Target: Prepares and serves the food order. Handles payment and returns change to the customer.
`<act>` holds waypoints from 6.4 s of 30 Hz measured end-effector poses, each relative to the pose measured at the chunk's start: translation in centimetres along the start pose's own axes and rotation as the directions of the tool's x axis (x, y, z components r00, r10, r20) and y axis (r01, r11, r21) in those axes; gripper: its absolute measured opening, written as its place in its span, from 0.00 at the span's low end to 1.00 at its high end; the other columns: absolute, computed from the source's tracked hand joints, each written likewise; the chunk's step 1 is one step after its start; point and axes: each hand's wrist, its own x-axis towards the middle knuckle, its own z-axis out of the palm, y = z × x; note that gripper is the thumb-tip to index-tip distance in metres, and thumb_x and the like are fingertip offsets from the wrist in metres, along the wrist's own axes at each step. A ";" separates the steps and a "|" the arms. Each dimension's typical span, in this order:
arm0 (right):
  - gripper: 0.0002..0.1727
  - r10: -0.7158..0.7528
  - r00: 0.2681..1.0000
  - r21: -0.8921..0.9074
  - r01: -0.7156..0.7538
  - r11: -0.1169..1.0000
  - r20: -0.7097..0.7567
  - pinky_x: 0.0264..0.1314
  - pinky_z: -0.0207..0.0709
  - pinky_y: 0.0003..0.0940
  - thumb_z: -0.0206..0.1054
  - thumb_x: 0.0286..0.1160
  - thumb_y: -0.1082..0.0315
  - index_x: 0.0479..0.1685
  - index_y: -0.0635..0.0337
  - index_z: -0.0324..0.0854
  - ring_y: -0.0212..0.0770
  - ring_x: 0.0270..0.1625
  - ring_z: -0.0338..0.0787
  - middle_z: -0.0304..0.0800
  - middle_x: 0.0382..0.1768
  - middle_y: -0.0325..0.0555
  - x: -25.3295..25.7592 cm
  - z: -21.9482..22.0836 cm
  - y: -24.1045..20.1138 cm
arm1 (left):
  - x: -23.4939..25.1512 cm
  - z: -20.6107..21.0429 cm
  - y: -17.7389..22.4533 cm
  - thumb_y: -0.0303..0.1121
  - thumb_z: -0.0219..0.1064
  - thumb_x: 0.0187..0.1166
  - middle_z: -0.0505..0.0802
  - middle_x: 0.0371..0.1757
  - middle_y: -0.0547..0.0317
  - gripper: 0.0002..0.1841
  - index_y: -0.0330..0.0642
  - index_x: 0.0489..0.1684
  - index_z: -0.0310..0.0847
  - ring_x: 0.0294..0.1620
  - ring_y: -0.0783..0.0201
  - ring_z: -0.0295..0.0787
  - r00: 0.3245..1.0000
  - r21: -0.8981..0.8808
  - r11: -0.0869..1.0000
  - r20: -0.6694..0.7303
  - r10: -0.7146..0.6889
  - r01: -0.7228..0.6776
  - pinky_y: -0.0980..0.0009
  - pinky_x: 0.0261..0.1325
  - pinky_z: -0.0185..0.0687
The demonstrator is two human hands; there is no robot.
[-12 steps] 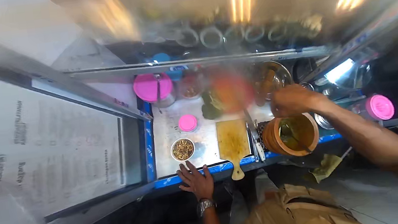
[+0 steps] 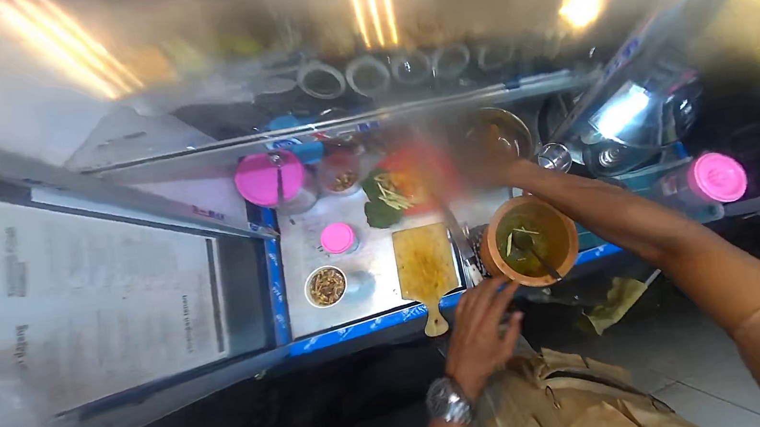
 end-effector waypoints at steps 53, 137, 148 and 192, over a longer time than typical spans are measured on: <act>0.12 0.493 0.375 0.610 0.607 0.509 -0.785 0.35 0.86 0.27 0.75 0.67 0.58 0.32 0.56 0.82 0.28 0.30 0.88 0.87 0.28 0.37 -16.9 4.1 -9.0 | 4.7 7.0 1.6 0.32 0.60 0.87 0.97 0.52 0.56 0.12 0.44 0.51 0.92 0.58 0.60 0.94 0.982 0.004 0.993 -0.144 0.118 -0.119 0.57 0.77 0.76; 0.08 0.622 0.768 0.197 -0.641 0.742 0.154 0.59 0.82 0.62 0.69 0.75 0.73 0.44 0.71 0.86 0.67 0.61 0.87 0.87 0.53 0.67 -18.3 2.9 -14.0 | -4.5 0.4 -5.7 0.32 0.60 0.80 0.91 0.63 0.49 0.13 0.52 0.49 0.94 0.68 0.53 0.85 0.923 0.045 0.994 -0.370 0.108 -0.098 0.57 0.73 0.74; 0.11 0.761 0.646 0.403 -0.713 0.573 0.063 0.62 0.81 0.62 0.67 0.77 0.71 0.46 0.73 0.85 0.67 0.61 0.88 0.86 0.57 0.69 -18.1 5.3 -13.2 | -8.1 -3.3 -19.2 0.38 0.85 0.61 0.52 0.89 0.21 0.64 0.25 0.92 0.33 0.90 0.35 0.52 0.328 -0.478 0.674 -0.620 -0.713 0.563 0.54 0.90 0.54; 0.16 0.682 0.728 0.734 -0.499 0.461 0.066 0.73 0.76 0.56 0.58 0.87 0.67 0.61 0.56 0.90 0.53 0.67 0.86 0.89 0.61 0.54 -20.5 6.0 -12.3 | -1.6 -1.6 -12.1 0.27 0.89 0.52 0.82 0.74 0.32 0.54 0.20 0.82 0.57 0.75 0.56 0.81 0.709 -0.467 0.790 -0.389 -0.588 0.398 0.66 0.81 0.73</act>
